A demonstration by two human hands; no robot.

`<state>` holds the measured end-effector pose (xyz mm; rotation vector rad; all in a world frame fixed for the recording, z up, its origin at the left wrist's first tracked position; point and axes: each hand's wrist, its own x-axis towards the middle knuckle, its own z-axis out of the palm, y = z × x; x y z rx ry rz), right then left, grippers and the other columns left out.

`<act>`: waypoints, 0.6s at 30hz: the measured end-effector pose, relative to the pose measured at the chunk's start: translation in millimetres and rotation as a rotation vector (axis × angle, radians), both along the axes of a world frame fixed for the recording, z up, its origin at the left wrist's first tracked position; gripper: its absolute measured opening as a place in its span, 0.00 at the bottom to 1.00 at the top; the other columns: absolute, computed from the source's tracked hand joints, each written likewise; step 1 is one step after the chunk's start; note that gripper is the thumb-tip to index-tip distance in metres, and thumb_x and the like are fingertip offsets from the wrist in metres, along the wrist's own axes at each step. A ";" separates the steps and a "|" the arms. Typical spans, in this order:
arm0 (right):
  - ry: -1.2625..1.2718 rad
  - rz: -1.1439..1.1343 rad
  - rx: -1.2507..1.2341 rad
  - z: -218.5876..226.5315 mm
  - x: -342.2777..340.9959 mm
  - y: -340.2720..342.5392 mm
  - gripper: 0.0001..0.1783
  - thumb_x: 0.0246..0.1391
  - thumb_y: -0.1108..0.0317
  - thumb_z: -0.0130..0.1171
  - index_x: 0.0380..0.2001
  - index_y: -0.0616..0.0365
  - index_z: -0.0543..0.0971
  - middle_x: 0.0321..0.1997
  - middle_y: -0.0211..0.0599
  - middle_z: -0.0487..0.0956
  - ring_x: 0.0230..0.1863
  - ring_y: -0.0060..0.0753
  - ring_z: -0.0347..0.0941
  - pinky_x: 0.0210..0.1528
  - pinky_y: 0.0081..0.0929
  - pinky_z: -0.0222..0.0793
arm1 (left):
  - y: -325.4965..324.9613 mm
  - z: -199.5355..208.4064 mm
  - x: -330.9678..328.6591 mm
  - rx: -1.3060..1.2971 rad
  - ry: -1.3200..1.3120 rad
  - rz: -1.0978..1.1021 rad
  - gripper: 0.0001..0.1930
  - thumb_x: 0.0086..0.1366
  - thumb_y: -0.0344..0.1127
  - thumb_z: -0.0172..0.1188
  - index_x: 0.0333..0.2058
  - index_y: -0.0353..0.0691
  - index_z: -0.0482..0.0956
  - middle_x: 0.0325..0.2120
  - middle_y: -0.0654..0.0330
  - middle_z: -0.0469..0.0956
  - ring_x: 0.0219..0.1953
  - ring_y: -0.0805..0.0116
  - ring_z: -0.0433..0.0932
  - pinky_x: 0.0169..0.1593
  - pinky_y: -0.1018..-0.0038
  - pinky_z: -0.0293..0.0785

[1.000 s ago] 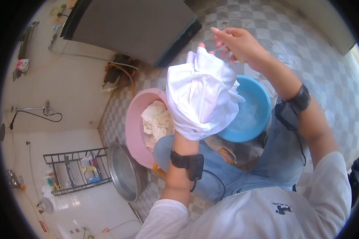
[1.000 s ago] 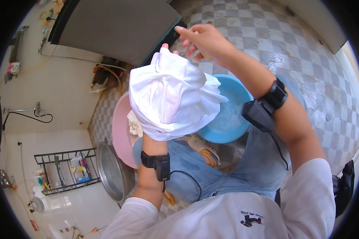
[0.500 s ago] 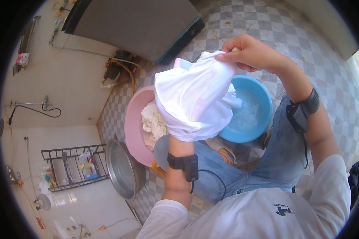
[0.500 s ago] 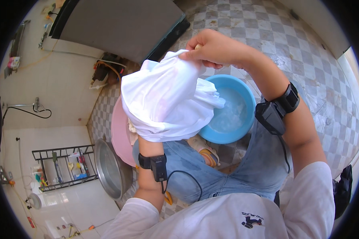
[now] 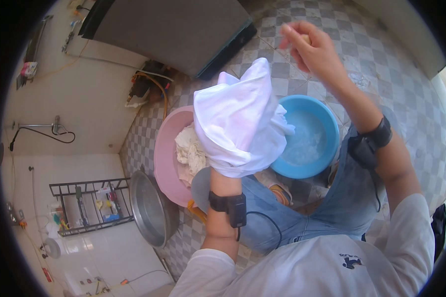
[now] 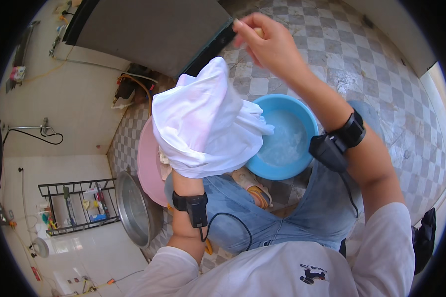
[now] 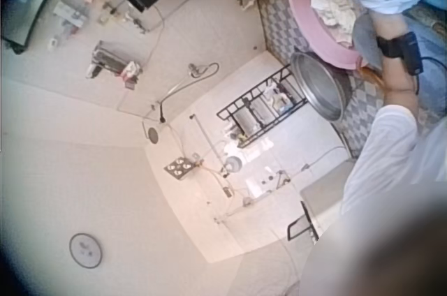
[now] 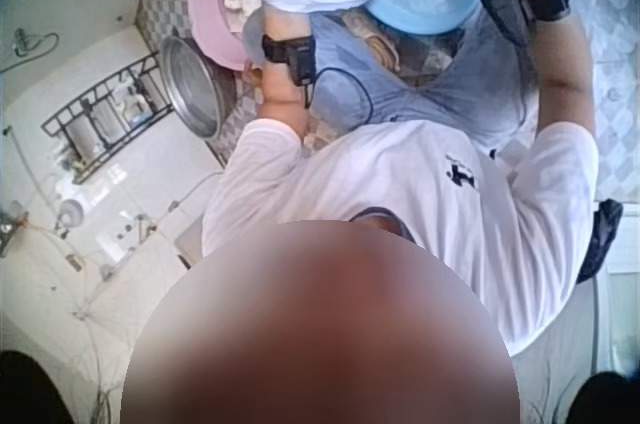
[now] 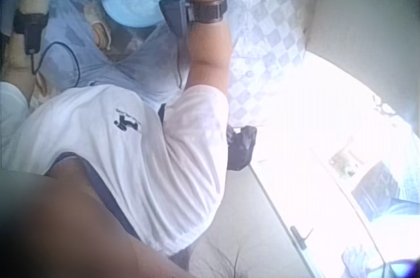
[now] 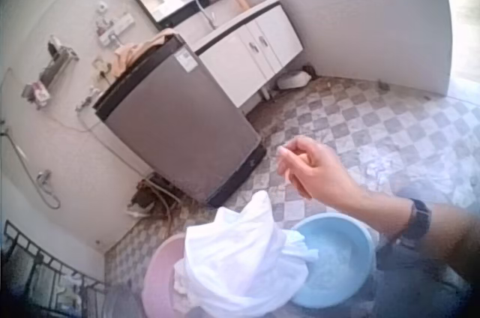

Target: The person washes a white garment by hand in a blue bucket filled with water, rubbing and wringing the fabric repeatedly before placing it back into the water.

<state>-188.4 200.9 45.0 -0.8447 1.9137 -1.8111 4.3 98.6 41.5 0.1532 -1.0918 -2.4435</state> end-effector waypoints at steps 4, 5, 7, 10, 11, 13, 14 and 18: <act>0.343 0.016 -0.747 8.7 52.3 -27.5 0.16 0.57 0.57 0.54 0.41 0.59 0.73 0.36 0.36 0.78 0.30 0.30 0.77 0.34 0.27 0.73 | 4.7 -6.8 -5.9 0.068 -0.039 -0.007 0.21 0.66 0.37 0.44 0.56 0.35 0.61 0.51 0.51 0.68 0.52 0.58 0.69 0.56 0.68 0.65; 0.351 0.005 -0.734 -1.1 53.6 -28.8 0.16 0.57 0.57 0.54 0.41 0.59 0.73 0.36 0.36 0.78 0.30 0.30 0.77 0.34 0.27 0.73 | 7.3 -10.3 -8.2 0.097 -0.039 -0.008 0.21 0.66 0.37 0.44 0.55 0.35 0.61 0.51 0.51 0.68 0.52 0.58 0.69 0.56 0.68 0.65; 0.830 -0.044 -0.300 -17.1 57.9 -29.7 0.15 0.57 0.60 0.53 0.44 0.57 0.72 0.36 0.41 0.78 0.33 0.40 0.77 0.37 0.34 0.73 | 8.6 -20.5 -8.0 -0.085 -0.048 0.040 0.20 0.67 0.37 0.43 0.56 0.35 0.60 0.50 0.52 0.68 0.51 0.59 0.70 0.56 0.68 0.66; 0.264 -0.042 -0.047 -8.3 38.7 -27.2 0.15 0.56 0.63 0.53 0.45 0.55 0.72 0.39 0.44 0.77 0.40 0.44 0.75 0.47 0.41 0.70 | 7.9 -20.9 -9.9 -0.468 -0.062 0.157 0.19 0.69 0.36 0.41 0.56 0.34 0.60 0.49 0.53 0.70 0.49 0.60 0.72 0.56 0.68 0.68; 0.240 -0.027 -0.086 -11.0 36.9 -24.5 0.16 0.56 0.63 0.52 0.46 0.55 0.72 0.37 0.44 0.78 0.42 0.44 0.75 0.58 0.43 0.62 | 12.8 -14.8 -12.6 -0.653 -0.171 0.195 0.20 0.69 0.37 0.40 0.57 0.34 0.59 0.50 0.51 0.69 0.50 0.59 0.72 0.56 0.67 0.67; 0.533 -0.096 -0.236 -26.6 51.1 -31.0 0.16 0.56 0.63 0.51 0.46 0.57 0.72 0.35 0.44 0.79 0.39 0.45 0.75 0.61 0.43 0.59 | 13.9 -16.3 -13.5 -0.835 -0.281 0.228 0.21 0.69 0.38 0.39 0.58 0.34 0.58 0.51 0.50 0.68 0.51 0.58 0.71 0.56 0.66 0.67; 0.822 -0.156 -0.397 -23.0 63.8 -32.7 0.17 0.56 0.63 0.51 0.46 0.59 0.71 0.33 0.44 0.79 0.36 0.46 0.76 0.64 0.43 0.55 | 9.5 -16.3 -10.8 -0.255 -0.111 0.088 0.22 0.70 0.39 0.38 0.59 0.35 0.57 0.52 0.49 0.67 0.53 0.58 0.70 0.57 0.64 0.66; 0.614 -0.041 -0.021 -20.1 43.1 -27.1 0.17 0.57 0.64 0.50 0.46 0.62 0.71 0.40 0.43 0.78 0.46 0.42 0.74 0.65 0.43 0.53 | 13.8 -1.7 -13.1 0.102 0.039 -0.109 0.25 0.71 0.44 0.35 0.61 0.38 0.54 0.58 0.49 0.60 0.59 0.57 0.63 0.61 0.62 0.61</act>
